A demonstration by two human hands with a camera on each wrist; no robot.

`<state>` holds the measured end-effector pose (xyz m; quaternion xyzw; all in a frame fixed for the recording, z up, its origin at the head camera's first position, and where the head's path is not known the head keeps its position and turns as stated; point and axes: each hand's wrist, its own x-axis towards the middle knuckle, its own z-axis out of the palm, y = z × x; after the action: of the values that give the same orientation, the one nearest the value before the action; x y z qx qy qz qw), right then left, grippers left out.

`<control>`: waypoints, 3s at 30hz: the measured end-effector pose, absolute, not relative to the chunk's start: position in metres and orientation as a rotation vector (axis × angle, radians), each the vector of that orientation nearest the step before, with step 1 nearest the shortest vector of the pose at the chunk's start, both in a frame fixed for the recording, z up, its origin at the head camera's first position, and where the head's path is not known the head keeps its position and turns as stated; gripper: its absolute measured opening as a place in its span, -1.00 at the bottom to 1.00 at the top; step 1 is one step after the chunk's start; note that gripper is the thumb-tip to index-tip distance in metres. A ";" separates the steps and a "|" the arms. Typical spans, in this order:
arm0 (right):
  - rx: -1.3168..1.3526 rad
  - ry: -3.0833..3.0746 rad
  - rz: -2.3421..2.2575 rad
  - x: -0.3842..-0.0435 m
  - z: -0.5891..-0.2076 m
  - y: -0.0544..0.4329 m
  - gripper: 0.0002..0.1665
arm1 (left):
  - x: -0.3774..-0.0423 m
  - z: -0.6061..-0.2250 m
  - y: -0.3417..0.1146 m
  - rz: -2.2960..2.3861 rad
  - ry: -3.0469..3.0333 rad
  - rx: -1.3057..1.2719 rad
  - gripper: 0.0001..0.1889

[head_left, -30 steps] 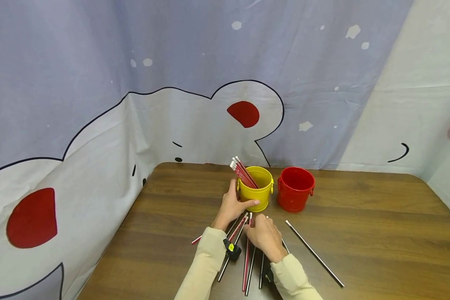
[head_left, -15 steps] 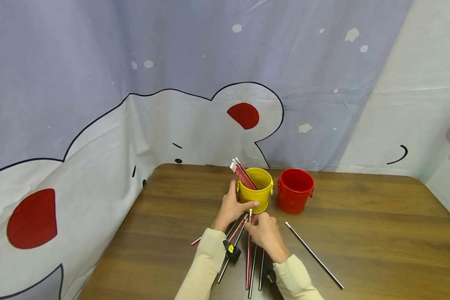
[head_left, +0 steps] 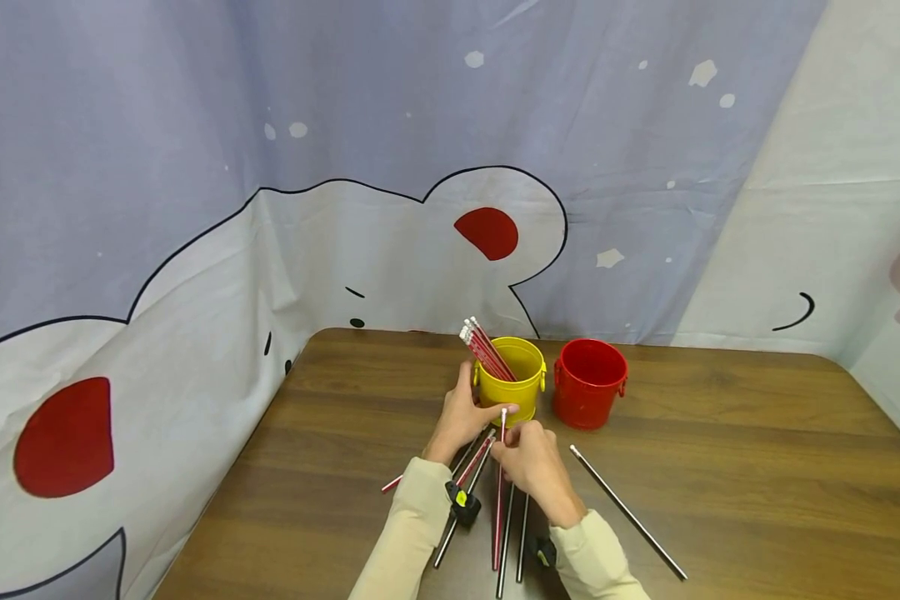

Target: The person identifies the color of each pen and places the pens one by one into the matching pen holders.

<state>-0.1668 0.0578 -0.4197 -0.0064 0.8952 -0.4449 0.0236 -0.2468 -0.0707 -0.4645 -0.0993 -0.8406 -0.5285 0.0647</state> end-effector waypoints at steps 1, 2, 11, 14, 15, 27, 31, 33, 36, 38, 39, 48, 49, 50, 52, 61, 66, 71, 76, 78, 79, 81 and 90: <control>-0.030 2.778 -1.389 -0.167 -0.419 0.058 -0.84 | -0.247 -0.465 -0.071 -1.599 -2.534 -0.302 -0.17; -0.042 2.787 -1.404 -0.167 -0.418 0.058 -0.85 | -0.248 -0.465 -0.071 -1.603 -2.533 -0.304 -0.17; -0.176 2.895 -1.541 -0.168 -0.414 0.058 -0.94 | -0.246 -0.465 -0.071 -1.595 -2.533 -0.326 -0.14; -0.205 2.936 -1.555 -0.168 -0.413 0.058 -0.94 | -0.246 -0.466 -0.071 -1.607 -2.535 -0.323 -0.14; -0.215 2.952 -1.554 -0.168 -0.412 0.058 -0.94 | -0.246 -0.466 -0.071 -1.608 -2.532 -0.324 -0.14; -0.400 2.994 -1.728 -0.167 -0.410 0.056 -0.91 | -0.248 -0.468 -0.071 -1.560 -2.549 -0.303 -0.13; -0.506 2.999 -1.828 -0.167 -0.409 0.055 -0.88 | -0.248 -0.466 -0.070 -1.547 -2.556 -0.297 -0.12; -0.574 2.992 -1.872 -0.167 -0.409 0.055 -0.86 | -0.247 -0.465 -0.071 -1.557 -2.556 -0.299 -0.11; -0.676 2.964 -1.923 -0.166 -0.409 0.054 -0.84 | -0.247 -0.464 -0.071 -1.568 -2.550 -0.306 -0.09; -0.735 2.924 -1.957 -0.166 -0.410 0.054 -0.83 | -0.247 -0.464 -0.071 -1.559 -2.552 -0.306 -0.09; -0.757 2.910 -1.968 -0.166 -0.410 0.054 -0.82 | -0.247 -0.464 -0.072 -1.548 -2.554 -0.305 -0.08; -0.877 2.936 -2.003 -0.164 -0.410 0.051 -0.75 | -0.247 -0.464 -0.071 -1.492 -2.562 -0.304 -0.09; -0.891 2.940 -2.008 -0.162 -0.406 0.050 -0.75 | -0.247 -0.464 -0.071 -1.490 -2.561 -0.306 -0.10; -0.901 2.941 -2.012 -0.159 -0.402 0.050 -0.75 | -0.247 -0.464 -0.072 -1.488 -2.560 -0.308 -0.10; -0.915 2.935 -2.021 -0.155 -0.395 0.049 -0.76 | -0.247 -0.464 -0.072 -1.482 -2.558 -0.313 -0.10; -0.909 2.948 -2.023 -0.147 -0.382 0.048 -0.74 | -0.247 -0.466 -0.072 -1.509 -2.574 -0.284 -0.12; -0.918 2.927 -2.028 -0.147 -0.383 0.047 -0.76 | -0.248 -0.467 -0.072 -1.464 -2.574 -0.301 -0.14; -0.938 2.949 -2.029 -0.147 -0.384 0.048 -0.76 | -0.248 -0.466 -0.071 -1.480 -2.586 -0.306 -0.11; -0.956 2.977 -2.034 -0.149 -0.380 0.053 -0.75 | -0.247 -0.463 -0.070 -1.526 -2.587 -0.283 -0.11; -0.966 2.981 -2.020 -0.150 -0.377 0.054 -0.76 | -0.248 -0.463 -0.070 -1.549 -2.578 -0.277 -0.12; -0.969 2.980 -2.018 -0.151 -0.376 0.055 -0.77 | -0.248 -0.463 -0.070 -1.554 -2.574 -0.279 -0.13; -0.975 2.977 -2.022 -0.152 -0.371 0.057 -0.77 | -0.248 -0.464 -0.070 -1.565 -2.567 -0.290 -0.16; -0.995 2.995 -2.057 -0.160 -0.346 0.061 -0.81 | -0.247 -0.466 -0.071 -1.617 -2.552 -0.327 -0.16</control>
<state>-0.1604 0.0609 -0.3461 -0.2514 0.7565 -0.5196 -0.3075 -0.2474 -0.0706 -0.4659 -0.1075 -0.8388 -0.5313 0.0513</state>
